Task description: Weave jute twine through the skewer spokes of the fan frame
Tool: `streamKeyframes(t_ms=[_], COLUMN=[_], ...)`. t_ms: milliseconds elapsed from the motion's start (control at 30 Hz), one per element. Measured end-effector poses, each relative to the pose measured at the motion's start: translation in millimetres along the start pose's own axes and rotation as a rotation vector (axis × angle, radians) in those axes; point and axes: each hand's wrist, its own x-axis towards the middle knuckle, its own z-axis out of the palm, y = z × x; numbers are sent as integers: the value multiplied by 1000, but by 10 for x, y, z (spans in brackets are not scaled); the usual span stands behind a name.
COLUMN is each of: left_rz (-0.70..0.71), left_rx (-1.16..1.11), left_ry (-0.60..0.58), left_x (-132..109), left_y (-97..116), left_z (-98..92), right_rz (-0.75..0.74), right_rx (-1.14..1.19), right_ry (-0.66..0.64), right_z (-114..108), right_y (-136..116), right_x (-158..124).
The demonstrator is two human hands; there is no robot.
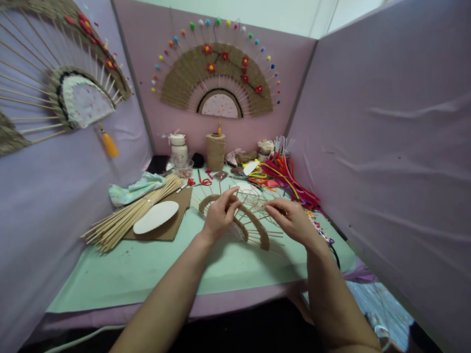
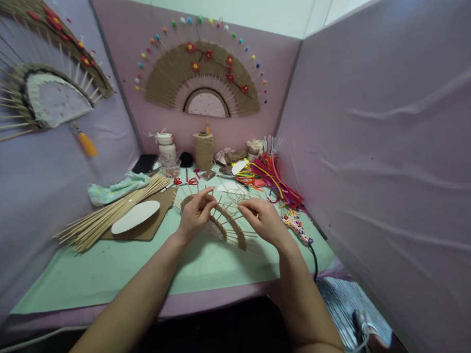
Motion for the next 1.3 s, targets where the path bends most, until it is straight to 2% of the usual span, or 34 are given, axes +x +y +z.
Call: streamKeyframes(t_ms=[67,167,300,467,600,733,833,1000,1067,1200,1300], left_rz=[9,98,202,187,186,185,188,178,170,172,184], left_rx=[-13,28,154,185,183,177,175,180,182,184,180], left_ry=[31,62,-7,-26,-31,-31,-31,-31,-34,-31,-28], left_x=[-11,-16,7,24,26,26,23,18,19,21,22], left_y=[-18,-17,54,110,114,107,91,103,120,125,107], left_z=[15,13,-27,-40,-34,-36,-34,-31,-35,-40,-36], right_rz=[18,13,0,31,62,15,-29,-16,-23,-49,-9], right_rx=[22,60,57,54,93,51,24,50,66,102,146], right_ry=[1,0,3,5,73,123,146,244,209,27,-35], right_z=[-37,-69,-77,-81,-54,-16,-2,23,15,-73,-136], right_y=[1,2,14,4,-99,-203,-191,-126,-151,-183,-49], right_x=[7,19,25,74,149,185,197,214,197,137,113])
